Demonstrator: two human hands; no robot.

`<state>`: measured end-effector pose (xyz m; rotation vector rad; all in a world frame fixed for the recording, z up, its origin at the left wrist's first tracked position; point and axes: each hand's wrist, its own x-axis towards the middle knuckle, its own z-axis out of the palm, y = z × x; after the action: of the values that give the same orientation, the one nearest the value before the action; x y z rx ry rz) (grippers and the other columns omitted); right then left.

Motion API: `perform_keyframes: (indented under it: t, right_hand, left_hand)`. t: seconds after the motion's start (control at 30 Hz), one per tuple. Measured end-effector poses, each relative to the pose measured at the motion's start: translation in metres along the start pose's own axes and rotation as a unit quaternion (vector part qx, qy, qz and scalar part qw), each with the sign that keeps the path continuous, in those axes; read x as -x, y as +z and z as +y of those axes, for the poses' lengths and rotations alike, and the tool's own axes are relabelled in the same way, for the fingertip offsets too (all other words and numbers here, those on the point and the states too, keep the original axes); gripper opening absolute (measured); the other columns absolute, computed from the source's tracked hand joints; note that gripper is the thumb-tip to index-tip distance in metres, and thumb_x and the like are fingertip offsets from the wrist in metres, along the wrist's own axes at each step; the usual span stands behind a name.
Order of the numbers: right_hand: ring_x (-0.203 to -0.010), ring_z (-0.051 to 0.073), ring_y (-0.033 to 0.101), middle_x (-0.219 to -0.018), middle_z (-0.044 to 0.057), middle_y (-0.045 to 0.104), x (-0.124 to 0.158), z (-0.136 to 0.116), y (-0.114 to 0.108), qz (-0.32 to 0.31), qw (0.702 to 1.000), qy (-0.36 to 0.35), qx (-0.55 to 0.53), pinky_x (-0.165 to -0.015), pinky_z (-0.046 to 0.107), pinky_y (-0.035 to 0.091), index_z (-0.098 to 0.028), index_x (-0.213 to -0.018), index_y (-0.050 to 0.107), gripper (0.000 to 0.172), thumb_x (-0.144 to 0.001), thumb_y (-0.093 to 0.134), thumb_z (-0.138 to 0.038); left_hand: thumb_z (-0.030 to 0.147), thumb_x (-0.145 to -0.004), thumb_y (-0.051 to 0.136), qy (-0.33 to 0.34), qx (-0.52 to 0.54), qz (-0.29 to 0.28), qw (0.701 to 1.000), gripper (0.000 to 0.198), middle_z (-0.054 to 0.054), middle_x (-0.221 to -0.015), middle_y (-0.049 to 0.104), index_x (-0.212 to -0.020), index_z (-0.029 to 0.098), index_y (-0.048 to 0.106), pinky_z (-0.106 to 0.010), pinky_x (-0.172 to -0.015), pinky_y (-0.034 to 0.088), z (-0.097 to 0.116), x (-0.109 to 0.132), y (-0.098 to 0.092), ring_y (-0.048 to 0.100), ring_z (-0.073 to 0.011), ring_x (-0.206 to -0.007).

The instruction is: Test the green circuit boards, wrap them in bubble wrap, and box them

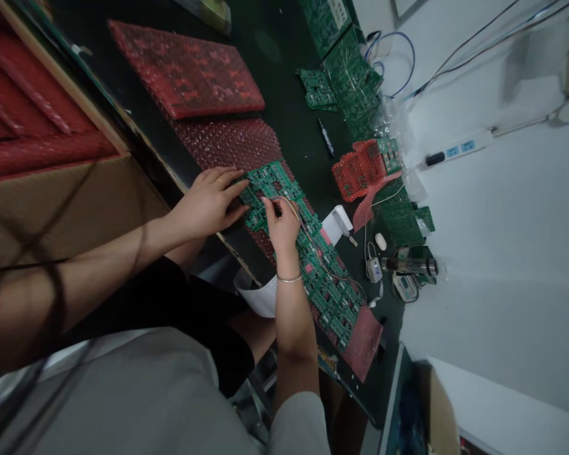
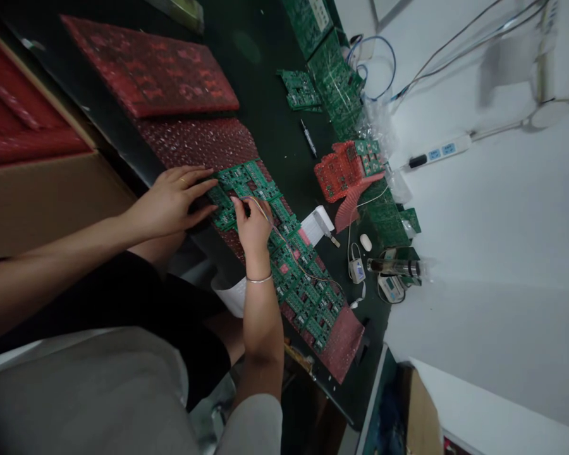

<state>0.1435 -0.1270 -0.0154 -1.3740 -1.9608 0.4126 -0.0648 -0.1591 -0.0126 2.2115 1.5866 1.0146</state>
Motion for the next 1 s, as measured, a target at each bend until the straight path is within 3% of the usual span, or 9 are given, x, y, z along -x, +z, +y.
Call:
perform_keyframes:
  t: [0.1, 0.2, 0.27, 0.37, 0.57, 0.73, 1.0]
  right_hand:
    - [-0.102, 0.022, 0.067, -0.096, 0.005, 0.071, -0.002, 0.003, 0.000, 0.013, 1.000, -0.018, 0.005, -0.104, 0.039, 0.053, -0.024, -0.091, 0.069, 0.038, -0.107, 0.058, -0.056]
    - [-0.093, 0.019, 0.066, -0.089, 0.003, 0.066, -0.008, 0.009, -0.001, 0.002, 1.000, -0.030, 0.003, -0.095, 0.034, 0.054, -0.022, -0.092, 0.067, 0.050, -0.107, 0.049, -0.067]
    - [-0.090, 0.018, 0.065, -0.087, 0.003, 0.064, -0.011, 0.013, -0.002, -0.018, 0.999, -0.036, 0.003, -0.093, 0.032, 0.054, -0.022, -0.092, 0.066, 0.055, -0.106, 0.046, -0.072]
    - [-0.087, 0.017, 0.064, -0.086, 0.002, 0.063, -0.016, 0.019, -0.003, -0.039, 0.998, -0.044, 0.006, -0.091, 0.032, 0.054, -0.022, -0.091, 0.064, 0.058, -0.105, 0.042, -0.075]
    - [-0.085, 0.014, 0.064, -0.087, 0.001, 0.061, -0.015, 0.029, 0.001, -0.030, 0.998, -0.064, 0.004, -0.089, 0.029, 0.055, -0.022, -0.094, 0.063, 0.057, -0.107, 0.040, -0.072]
    - [-0.092, 0.014, 0.066, -0.092, 0.001, 0.061, -0.013, 0.034, 0.005, -0.038, 0.997, -0.071, -0.006, -0.095, 0.030, 0.055, -0.020, -0.101, 0.063, 0.055, -0.108, 0.039, -0.069]
    - [-0.084, 0.014, 0.065, -0.086, 0.001, 0.060, -0.014, 0.032, 0.007, -0.014, 0.998, -0.060, -0.011, -0.092, 0.031, 0.056, -0.021, -0.095, 0.063, 0.060, -0.105, 0.039, -0.075]
  left_hand:
    - [0.044, -0.108, 0.046, 0.046, 0.020, 0.035, 0.998, 0.039, -0.015, -0.134, 0.068, -0.116, 0.018, 0.073, -0.050, -0.110, 0.047, 0.017, 0.015, 0.000, 0.062, -0.0330, -0.125]
    - [0.040, -0.112, 0.046, 0.148, 0.092, 0.005, 0.985, 0.037, -0.010, -0.111, 0.073, -0.102, 0.019, 0.074, -0.041, -0.094, 0.051, 0.042, 0.040, 0.012, 0.066, -0.0254, -0.104]
    - [0.035, -0.113, 0.048, 0.217, 0.145, -0.037, 0.965, 0.032, -0.009, -0.111, 0.073, -0.104, 0.020, 0.076, -0.038, -0.092, 0.050, 0.057, 0.058, 0.025, 0.066, -0.0240, -0.106]
    - [0.032, -0.112, 0.054, 0.262, 0.173, -0.091, 0.945, 0.025, -0.009, -0.116, 0.074, -0.112, 0.021, 0.076, -0.038, -0.092, 0.047, 0.072, 0.079, 0.047, 0.065, -0.0247, -0.111]
    - [0.026, -0.111, 0.056, 0.274, 0.169, -0.101, 0.941, 0.023, -0.008, -0.115, 0.075, -0.105, 0.022, 0.077, -0.038, -0.090, 0.041, 0.079, 0.088, 0.072, 0.064, -0.0242, -0.111]
    - [0.024, -0.111, 0.055, 0.255, 0.168, -0.101, 0.947, 0.025, -0.007, -0.114, 0.076, -0.100, 0.022, 0.078, -0.039, -0.089, 0.040, 0.081, 0.089, 0.071, 0.063, -0.0239, -0.108]
    - [0.025, -0.111, 0.052, 0.254, 0.157, -0.077, 0.951, 0.025, -0.009, -0.114, 0.076, -0.108, 0.021, 0.077, -0.039, -0.091, 0.043, 0.083, 0.091, 0.073, 0.063, -0.0250, -0.110]
